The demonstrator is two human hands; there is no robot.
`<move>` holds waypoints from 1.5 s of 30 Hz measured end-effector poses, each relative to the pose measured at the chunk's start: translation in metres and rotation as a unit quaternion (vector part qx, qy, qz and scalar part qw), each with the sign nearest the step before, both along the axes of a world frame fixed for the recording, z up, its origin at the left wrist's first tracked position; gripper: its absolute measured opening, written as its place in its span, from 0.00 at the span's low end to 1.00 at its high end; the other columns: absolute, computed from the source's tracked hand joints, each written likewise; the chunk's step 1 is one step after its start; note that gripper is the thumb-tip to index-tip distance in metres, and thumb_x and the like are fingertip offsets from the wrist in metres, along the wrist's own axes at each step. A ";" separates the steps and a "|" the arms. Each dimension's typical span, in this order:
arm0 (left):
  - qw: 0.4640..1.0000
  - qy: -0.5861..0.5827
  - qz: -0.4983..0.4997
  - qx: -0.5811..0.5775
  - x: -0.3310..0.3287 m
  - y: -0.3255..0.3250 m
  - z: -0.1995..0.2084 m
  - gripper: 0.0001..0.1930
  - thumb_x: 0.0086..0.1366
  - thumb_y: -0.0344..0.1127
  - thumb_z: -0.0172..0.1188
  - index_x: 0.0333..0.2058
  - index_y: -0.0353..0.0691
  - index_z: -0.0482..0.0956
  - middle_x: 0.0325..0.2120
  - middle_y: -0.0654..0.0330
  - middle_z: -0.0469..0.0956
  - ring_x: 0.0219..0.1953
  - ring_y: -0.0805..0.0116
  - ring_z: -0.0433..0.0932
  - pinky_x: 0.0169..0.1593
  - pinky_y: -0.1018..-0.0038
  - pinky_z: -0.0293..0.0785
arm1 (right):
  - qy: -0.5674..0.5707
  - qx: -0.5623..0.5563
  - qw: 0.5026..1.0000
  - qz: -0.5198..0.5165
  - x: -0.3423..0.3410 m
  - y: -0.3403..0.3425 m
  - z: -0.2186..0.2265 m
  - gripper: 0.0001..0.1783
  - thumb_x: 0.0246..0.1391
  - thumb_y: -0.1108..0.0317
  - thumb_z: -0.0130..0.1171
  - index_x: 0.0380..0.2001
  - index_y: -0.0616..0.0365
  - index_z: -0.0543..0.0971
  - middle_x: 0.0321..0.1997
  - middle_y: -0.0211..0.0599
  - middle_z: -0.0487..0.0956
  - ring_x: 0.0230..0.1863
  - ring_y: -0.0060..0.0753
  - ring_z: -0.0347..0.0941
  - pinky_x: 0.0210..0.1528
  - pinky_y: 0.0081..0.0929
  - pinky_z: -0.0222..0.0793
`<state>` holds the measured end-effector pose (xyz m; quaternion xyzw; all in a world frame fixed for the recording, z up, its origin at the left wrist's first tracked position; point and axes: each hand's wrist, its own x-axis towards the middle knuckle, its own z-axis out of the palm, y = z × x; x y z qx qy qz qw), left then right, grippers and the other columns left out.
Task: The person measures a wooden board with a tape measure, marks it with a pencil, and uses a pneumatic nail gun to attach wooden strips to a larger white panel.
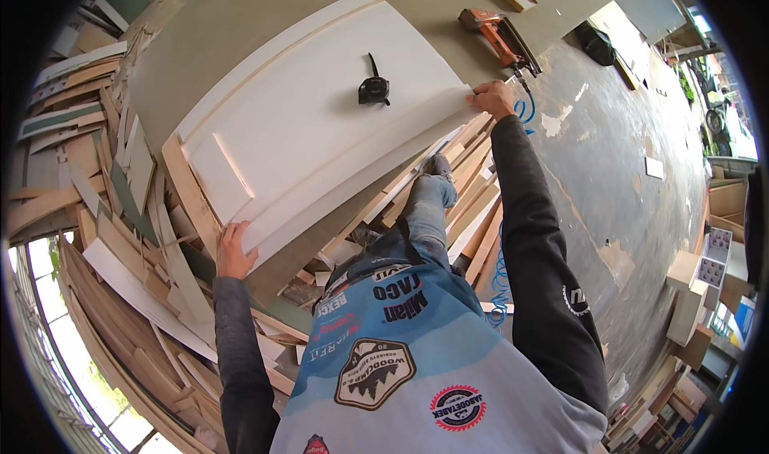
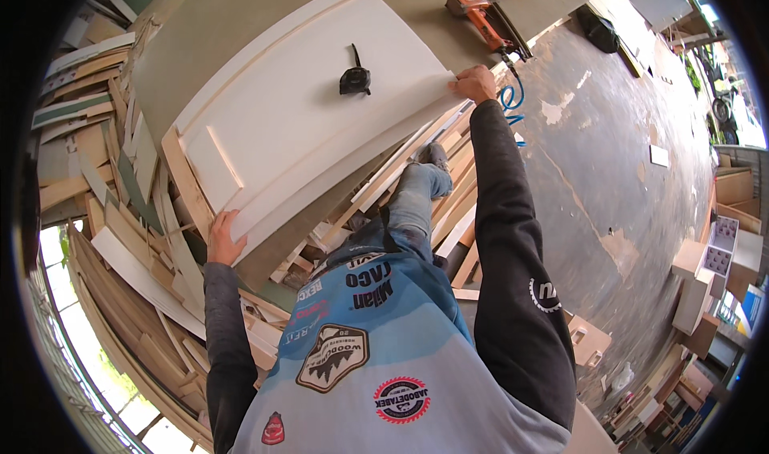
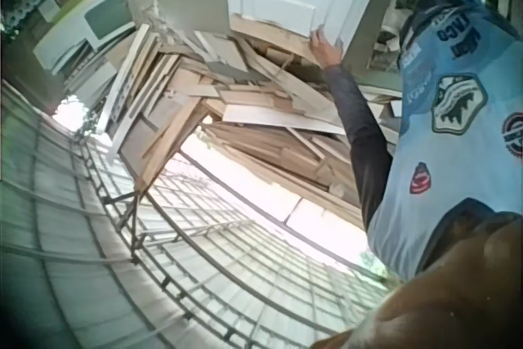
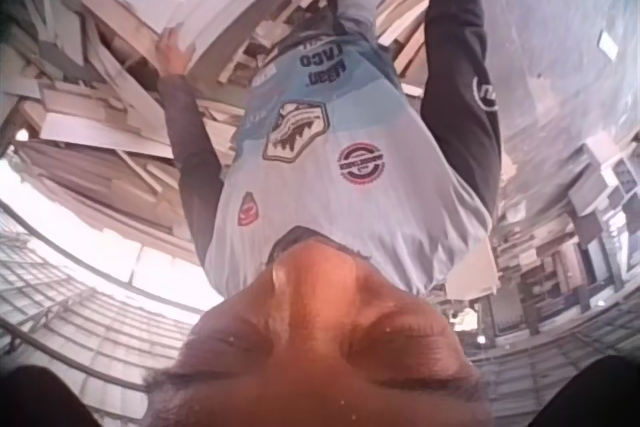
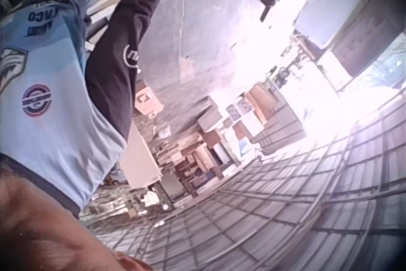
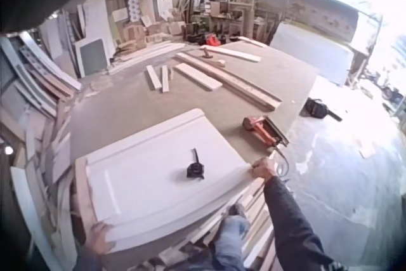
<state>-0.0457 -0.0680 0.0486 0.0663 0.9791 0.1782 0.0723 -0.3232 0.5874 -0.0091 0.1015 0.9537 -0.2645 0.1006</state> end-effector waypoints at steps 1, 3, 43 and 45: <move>1.000 -0.004 -0.004 -0.015 0.000 0.000 0.006 0.34 0.44 0.28 0.71 0.54 0.40 0.75 0.46 0.51 0.73 0.53 0.46 0.72 0.60 0.56 0.67 | -0.007 0.007 1.000 0.003 -0.004 0.003 -0.005 0.22 0.39 0.48 0.73 0.37 0.48 0.90 0.40 0.39 0.87 0.46 0.44 0.83 0.54 0.35 0.77; 0.999 -0.005 -0.008 -0.031 0.004 0.000 0.010 0.34 0.44 0.27 0.71 0.55 0.41 0.75 0.46 0.51 0.73 0.54 0.47 0.71 0.62 0.57 0.64 | -0.024 -0.002 1.000 0.000 -0.013 0.013 -0.027 0.23 0.41 0.45 0.71 0.38 0.46 0.90 0.41 0.38 0.87 0.46 0.44 0.83 0.54 0.35 0.77; 1.000 0.024 -0.009 0.008 0.019 -0.031 -0.016 0.33 0.44 0.21 0.69 0.55 0.34 0.75 0.51 0.50 0.77 0.56 0.51 0.73 0.66 0.59 0.61 | -0.080 -0.099 0.992 0.007 -0.037 0.045 -0.041 0.16 0.55 0.69 0.66 0.48 0.54 0.87 0.37 0.32 0.84 0.35 0.27 0.81 0.38 0.27 0.81; 1.000 0.018 0.001 0.006 0.025 -0.031 -0.014 0.33 0.45 0.20 0.68 0.55 0.33 0.75 0.51 0.50 0.77 0.55 0.52 0.72 0.66 0.59 0.62 | -0.093 -0.113 0.989 0.004 -0.036 0.031 -0.036 0.16 0.55 0.69 0.65 0.48 0.54 0.87 0.39 0.33 0.85 0.36 0.27 0.81 0.38 0.28 0.81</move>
